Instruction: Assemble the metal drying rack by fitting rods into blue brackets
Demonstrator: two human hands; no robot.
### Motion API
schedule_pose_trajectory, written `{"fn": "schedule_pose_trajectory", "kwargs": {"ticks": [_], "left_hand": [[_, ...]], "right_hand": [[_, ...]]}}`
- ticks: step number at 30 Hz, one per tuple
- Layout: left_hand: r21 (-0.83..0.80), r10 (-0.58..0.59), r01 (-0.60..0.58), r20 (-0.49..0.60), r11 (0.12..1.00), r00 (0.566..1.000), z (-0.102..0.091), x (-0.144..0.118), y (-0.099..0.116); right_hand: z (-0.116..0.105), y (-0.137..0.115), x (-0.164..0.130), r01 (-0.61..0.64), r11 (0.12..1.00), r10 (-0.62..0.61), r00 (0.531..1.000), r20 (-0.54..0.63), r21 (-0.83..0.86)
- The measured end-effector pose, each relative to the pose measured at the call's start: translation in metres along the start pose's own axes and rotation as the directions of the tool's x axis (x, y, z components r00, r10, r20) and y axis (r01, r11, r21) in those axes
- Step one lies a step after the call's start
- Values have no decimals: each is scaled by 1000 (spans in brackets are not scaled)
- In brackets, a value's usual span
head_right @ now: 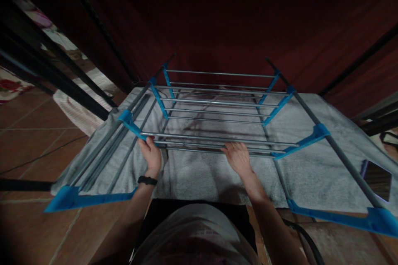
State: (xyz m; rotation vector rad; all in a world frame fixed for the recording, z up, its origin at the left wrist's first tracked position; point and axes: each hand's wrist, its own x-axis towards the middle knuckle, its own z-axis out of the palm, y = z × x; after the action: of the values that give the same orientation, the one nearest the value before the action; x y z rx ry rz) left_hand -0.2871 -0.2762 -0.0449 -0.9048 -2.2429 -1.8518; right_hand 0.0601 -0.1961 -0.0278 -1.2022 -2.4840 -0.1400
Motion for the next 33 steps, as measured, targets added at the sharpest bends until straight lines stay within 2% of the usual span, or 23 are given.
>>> {"fn": "schedule_pose_trajectory", "kwargs": {"ticks": [14,20,25,33], "left_hand": [[21,5,-5,1,1000,1000,0,1,-3],[4,0,0,33,1000,999,-2,3,-8],[3,0,0,46,1000,999,-3,2,-7],[4,-11,10,21,1000,1000,-2,0,-1]], "right_hand": [[0,0,0,3,1000,-2,1000,-21,16],[1,0,-4,15,997,-11,998,-60,76],[-2,7,-11,-40,998,46,993,-109,52],[-3,16,-12,-38,999,37,999,-29,-28]]}}
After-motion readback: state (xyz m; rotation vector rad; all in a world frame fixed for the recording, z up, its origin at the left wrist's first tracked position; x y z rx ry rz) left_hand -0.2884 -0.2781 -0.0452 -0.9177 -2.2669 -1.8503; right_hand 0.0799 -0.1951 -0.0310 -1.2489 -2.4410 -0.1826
